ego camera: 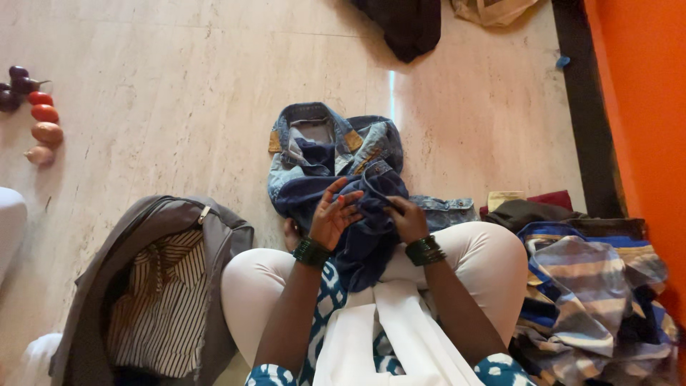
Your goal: The person folds a denim shirt and another blue garment by hand while sitting on the floor.
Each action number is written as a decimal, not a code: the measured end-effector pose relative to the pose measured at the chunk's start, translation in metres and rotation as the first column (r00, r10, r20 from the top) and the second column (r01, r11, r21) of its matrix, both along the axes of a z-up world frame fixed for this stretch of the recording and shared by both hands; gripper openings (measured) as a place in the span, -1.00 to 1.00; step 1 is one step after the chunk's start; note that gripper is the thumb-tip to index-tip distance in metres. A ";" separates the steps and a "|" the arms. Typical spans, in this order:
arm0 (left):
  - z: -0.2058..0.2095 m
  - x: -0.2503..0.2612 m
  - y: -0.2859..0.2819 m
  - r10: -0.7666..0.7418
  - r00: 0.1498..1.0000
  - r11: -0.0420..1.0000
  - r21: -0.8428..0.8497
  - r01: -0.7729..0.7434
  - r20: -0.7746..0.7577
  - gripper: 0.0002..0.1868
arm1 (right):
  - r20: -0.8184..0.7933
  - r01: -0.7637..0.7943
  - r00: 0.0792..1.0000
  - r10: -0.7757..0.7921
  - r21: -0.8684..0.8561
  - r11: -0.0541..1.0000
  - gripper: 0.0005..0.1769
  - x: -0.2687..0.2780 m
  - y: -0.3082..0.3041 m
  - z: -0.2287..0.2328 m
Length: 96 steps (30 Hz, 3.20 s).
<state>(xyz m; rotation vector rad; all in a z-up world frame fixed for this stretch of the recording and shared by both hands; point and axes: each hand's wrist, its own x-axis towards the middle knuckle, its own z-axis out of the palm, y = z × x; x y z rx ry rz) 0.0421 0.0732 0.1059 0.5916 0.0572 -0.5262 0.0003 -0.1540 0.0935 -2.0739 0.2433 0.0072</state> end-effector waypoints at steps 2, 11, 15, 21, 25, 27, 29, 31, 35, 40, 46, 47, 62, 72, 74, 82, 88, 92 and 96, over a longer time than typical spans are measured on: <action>-0.024 0.006 0.006 -0.156 0.985 0.949 0.288 0.127 0.079 -0.56 | 0.209 -0.013 0.978 -0.001 0.067 0.998 -0.77 0.007 -0.024 -0.011; -0.159 0.118 0.042 0.482 0.767 0.309 0.738 -0.600 0.423 -0.78 | -0.330 -0.103 0.944 -0.023 -0.361 0.927 -0.34 0.058 -0.131 0.042; -0.170 0.146 0.080 0.202 0.720 -0.348 0.736 -0.581 0.664 -0.55 | -0.344 -0.288 0.938 -0.029 -0.827 0.482 -0.61 0.090 -0.071 0.043; -0.163 0.163 0.112 0.271 0.923 -0.070 0.962 -0.264 0.273 -0.19 | 0.308 -0.077 0.882 0.358 -0.655 0.752 -0.69 0.165 -0.004 -0.038; -0.134 0.164 0.103 0.161 0.986 -0.095 0.993 0.065 -0.049 -0.15 | 0.100 -0.222 0.912 0.397 -0.694 0.685 -0.65 0.210 0.012 -0.076; -0.130 0.165 0.104 0.154 0.977 -0.189 0.966 0.178 -0.149 -0.22 | -0.098 -0.322 0.930 0.354 -0.679 0.659 -0.69 0.235 0.011 -0.087; -0.144 0.165 0.104 0.120 0.993 -0.343 0.938 0.039 0.003 -0.51 | -0.250 -0.360 0.922 0.297 -0.837 0.413 -0.73 0.261 0.004 -0.098; -0.164 0.173 0.105 0.211 0.969 -0.304 0.950 -0.063 0.132 -0.64 | -0.043 -0.185 0.946 0.321 -0.884 0.429 -0.63 0.281 0.001 -0.109; -0.175 0.188 0.112 0.291 0.801 -0.386 0.830 -0.402 0.524 -0.75 | -0.238 -0.226 0.969 0.061 -0.768 0.599 0.00 0.290 -0.012 -0.111; -0.126 0.191 0.113 0.371 0.713 -0.312 0.803 -0.508 0.595 -0.80 | -0.444 -0.152 0.884 -0.147 -0.570 0.807 -0.14 0.270 -0.034 -0.104; -0.051 0.182 0.090 0.334 0.514 -0.004 0.546 -0.838 0.791 -0.76 | -0.110 0.237 0.944 -0.310 -0.429 0.872 -0.56 0.229 -0.060 -0.078; -0.033 0.179 0.086 0.318 0.513 0.055 0.525 -0.849 0.797 -0.69 | 0.052 0.375 0.925 -0.377 -0.301 0.877 -0.57 0.223 -0.064 -0.072; -0.016 0.140 0.025 -0.035 0.947 -0.184 0.929 -0.320 0.319 -0.67 | 0.467 0.635 0.674 -0.572 0.028 0.772 -0.69 0.223 -0.152 -0.012; -0.162 0.169 0.121 0.867 0.439 -0.166 0.968 -0.189 0.235 -0.63 | 0.321 -0.158 0.941 0.106 0.139 0.978 0.05 0.306 0.019 -0.004; -0.170 0.173 0.127 0.861 0.487 -0.209 0.975 0.076 0.147 -0.34 | -0.136 -0.085 0.990 0.037 -0.367 0.926 0.31 0.282 0.034 -0.018; -0.094 0.165 0.061 0.172 0.956 -0.669 0.741 -0.062 0.236 -0.07 | -0.570 -0.201 0.819 -0.072 -0.402 0.893 0.25 0.163 0.012 -0.133; -0.142 0.166 0.064 -0.104 0.980 -0.380 0.903 -0.199 0.172 -0.05 | 0.032 0.184 0.979 -0.200 -0.550 0.815 -0.37 0.219 -0.034 -0.076; -0.190 0.172 0.055 -0.217 0.851 -0.309 0.794 -0.524 0.478 -0.33 | 0.544 0.278 0.836 0.070 -0.530 0.801 -0.52 0.221 -0.037 -0.014; -0.194 0.169 0.073 -0.085 0.923 -0.553 0.753 -0.357 0.376 -0.44 | 0.339 0.259 0.933 0.119 -0.865 0.430 -0.75 0.188 -0.047 -0.049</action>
